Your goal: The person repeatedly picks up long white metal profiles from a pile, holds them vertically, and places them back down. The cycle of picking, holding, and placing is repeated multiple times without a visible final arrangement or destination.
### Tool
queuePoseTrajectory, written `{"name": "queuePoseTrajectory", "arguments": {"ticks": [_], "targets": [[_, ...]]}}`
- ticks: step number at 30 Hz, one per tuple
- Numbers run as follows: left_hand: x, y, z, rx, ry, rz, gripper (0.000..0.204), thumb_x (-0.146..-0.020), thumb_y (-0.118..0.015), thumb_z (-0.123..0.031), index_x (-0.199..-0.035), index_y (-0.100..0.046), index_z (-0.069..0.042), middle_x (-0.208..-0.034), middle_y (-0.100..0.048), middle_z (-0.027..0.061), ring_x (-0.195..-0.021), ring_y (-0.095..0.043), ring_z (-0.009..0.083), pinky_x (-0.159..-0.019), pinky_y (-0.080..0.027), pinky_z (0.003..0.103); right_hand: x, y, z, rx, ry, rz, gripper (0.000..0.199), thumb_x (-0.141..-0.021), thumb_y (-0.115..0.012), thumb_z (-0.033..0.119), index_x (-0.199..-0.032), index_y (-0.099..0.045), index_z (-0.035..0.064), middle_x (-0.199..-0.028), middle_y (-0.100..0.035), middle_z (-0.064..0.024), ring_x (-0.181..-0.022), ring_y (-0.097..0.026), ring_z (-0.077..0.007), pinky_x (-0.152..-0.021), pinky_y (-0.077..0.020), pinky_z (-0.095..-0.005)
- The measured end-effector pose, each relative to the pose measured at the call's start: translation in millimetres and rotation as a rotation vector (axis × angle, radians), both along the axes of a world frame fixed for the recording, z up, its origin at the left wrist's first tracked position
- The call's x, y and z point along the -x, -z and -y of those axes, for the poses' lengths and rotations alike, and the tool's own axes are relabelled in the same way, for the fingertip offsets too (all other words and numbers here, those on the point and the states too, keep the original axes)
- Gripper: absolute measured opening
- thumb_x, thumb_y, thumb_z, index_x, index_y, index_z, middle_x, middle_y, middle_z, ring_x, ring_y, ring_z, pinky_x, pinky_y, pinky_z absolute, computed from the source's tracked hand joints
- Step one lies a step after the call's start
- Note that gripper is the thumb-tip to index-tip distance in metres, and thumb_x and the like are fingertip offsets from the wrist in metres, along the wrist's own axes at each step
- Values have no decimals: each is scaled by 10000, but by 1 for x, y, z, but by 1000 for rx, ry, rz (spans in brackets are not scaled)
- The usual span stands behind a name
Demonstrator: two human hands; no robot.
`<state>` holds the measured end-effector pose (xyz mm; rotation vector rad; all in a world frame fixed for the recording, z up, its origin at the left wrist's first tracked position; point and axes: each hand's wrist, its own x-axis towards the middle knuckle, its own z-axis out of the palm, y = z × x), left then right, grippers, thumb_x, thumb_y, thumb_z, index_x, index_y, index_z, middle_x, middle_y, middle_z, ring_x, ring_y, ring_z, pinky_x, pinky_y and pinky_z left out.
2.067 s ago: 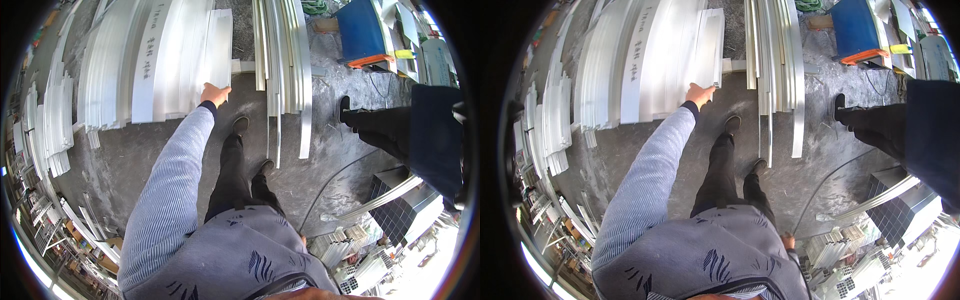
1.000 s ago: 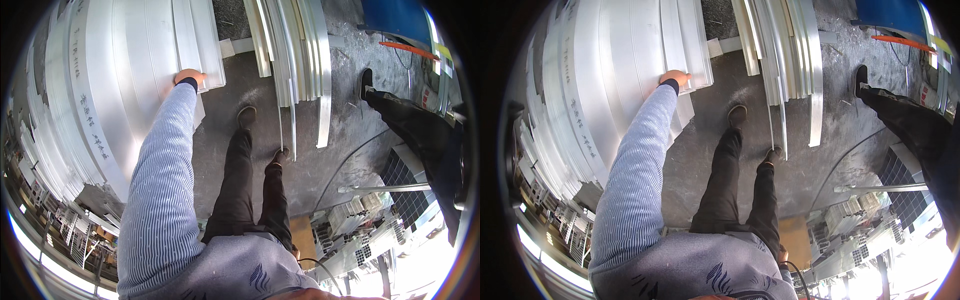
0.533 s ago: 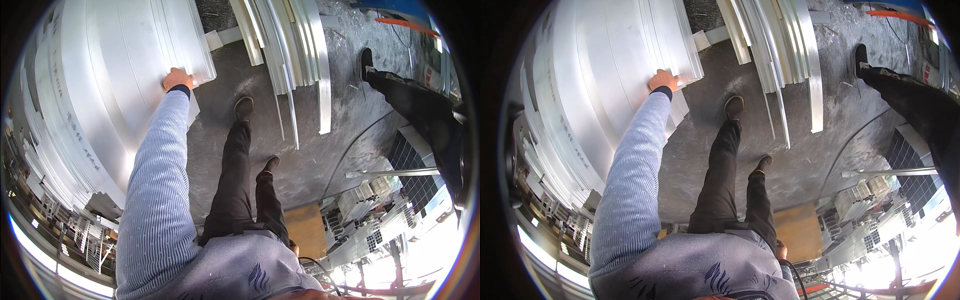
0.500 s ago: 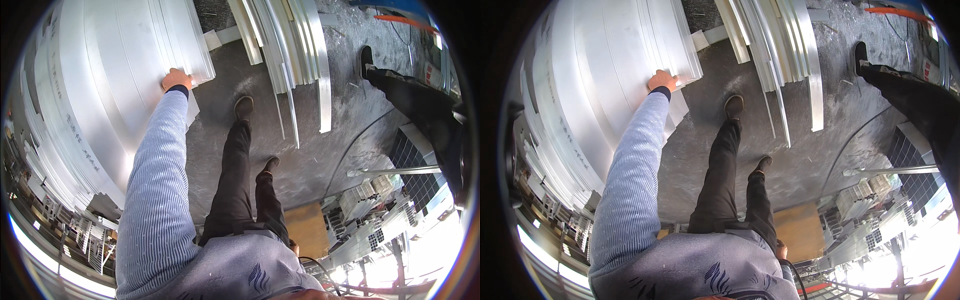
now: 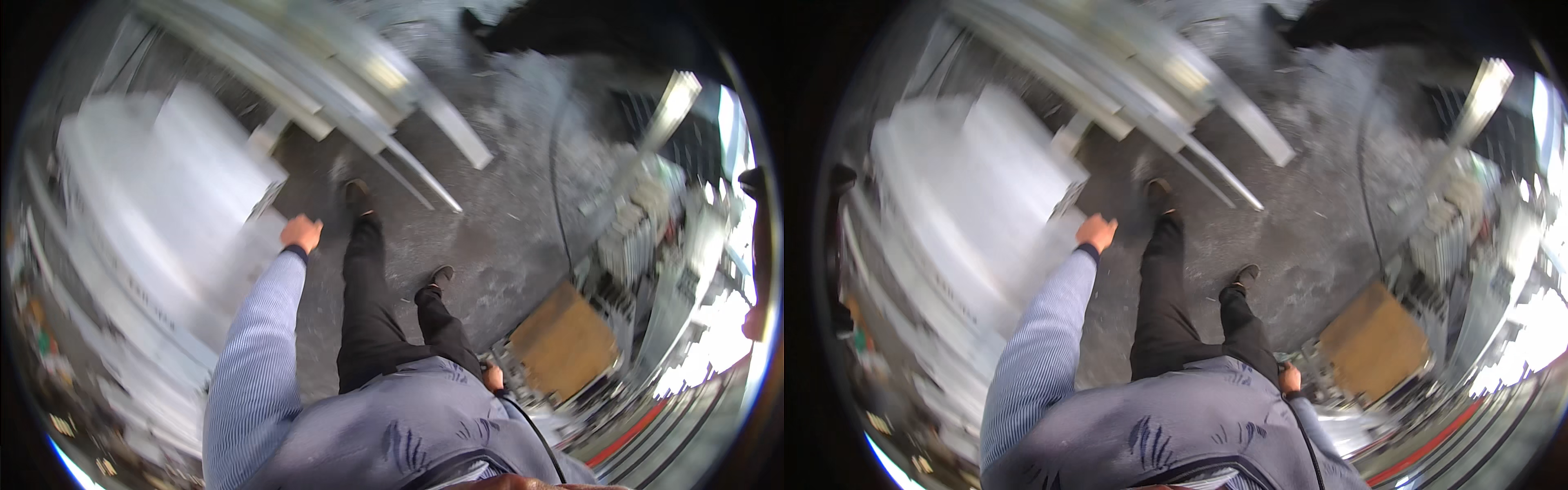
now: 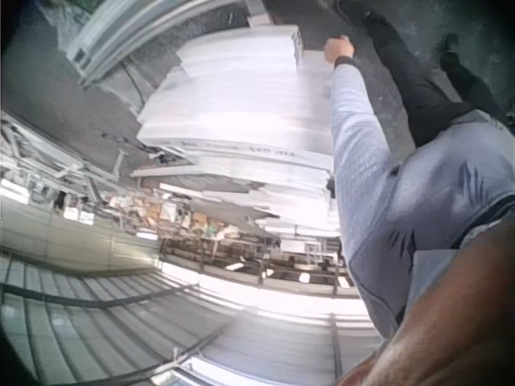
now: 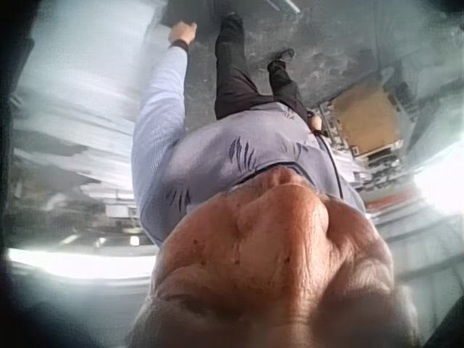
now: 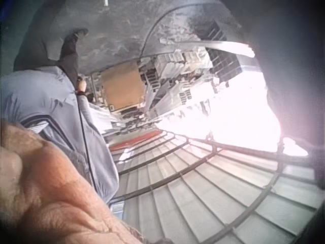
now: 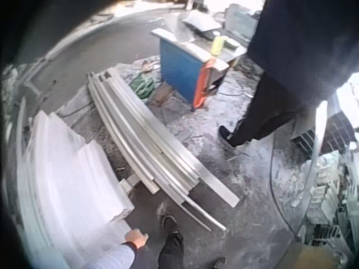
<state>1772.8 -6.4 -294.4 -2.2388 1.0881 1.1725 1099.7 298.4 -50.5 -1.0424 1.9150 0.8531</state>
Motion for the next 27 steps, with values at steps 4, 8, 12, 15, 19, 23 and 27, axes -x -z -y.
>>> {"name": "queuePoseTrajectory", "arguments": {"ticks": [4, 8, 12, 15, 19, 23, 27], "targets": [[69, -33, -8, 68, 180, -98, 662, -1010, -674, -596, -1271, -770, 6, -1315, -768, 296, -1258, -717, 493, -1076, -576, 582, -1, 25, -31, 180, 127, 57, 360, -927, -667, 131, -1247, -834, 141, -1127, -810, -259, -1071, -774, -461, -967, -617, -543], [124, -69, -20, 133, 143, -97, 681, -1028, -635, -563, -967, -780, 99, -1030, -788, 357, -1035, -768, 528, -973, -593, 587, 21, 45, -47, 333, 334, 148, 392, -891, -681, 182, -1242, -831, 97, -1146, -801, -272, -1092, -774, -454, -995, -618, -517], [183, -131, -49, 112, -184, -154, 555, -1035, -676, -463, -761, -705, 19, -653, -702, 156, -519, -692, 281, -479, -528, 468, 78, 43, -66, 438, 606, 320, 495, -882, -725, 224, -1355, -785, 90, -1183, -817, -255, -1160, -776, -412, -1065, -603, -476], [253, -167, -73, 33, -197, -152, 440, -1037, -709, -428, -981, -725, 8, -889, -757, 114, -676, -733, 259, -564, -570, 448, 141, 44, -103, 604, 699, 284, 532, -875, -716, 216, -1386, -770, 79, -1223, -814, -259, -1190, -772, -410, -1073, -604, -456], [379, -202, -100, -81, -203, -268, 563, -1041, -715, -459, -1386, -656, -18, -1248, -762, 138, -980, -766, 301, -797, -613, 502, 222, 67, -169, 721, 1148, 230, 574, -865, -730, 213, -1419, -760, 68, -1318, -809, -217, -1247, -770, -361, -1118, -585, -425], [527, -237, -94, -57, 12, -358, 457, -1051, -724, -462, -1255, -705, -53, -1110, -767, 91, -837, -752, 223, -678, -596, 423, 275, 95, -240, 690, 1277, 75, 565, -878, -727, 213, -1421, -761, 60, -1314, -812, -218, -1243, -778, -344, -1112, -589, -413], [643, -252, -60, 54, 261, -405, 392, -1050, -747, -439, -1123, -741, -54, -972, -785, 74, -728, -742, 180, -650, -597, 383, 294, 121, -276, 571, 1443, 71, 553, -889, -713, 200, -1417, -759, 42, -1244, -829, -229, -1107, -825, -328, -1009, -636, -426]]}}
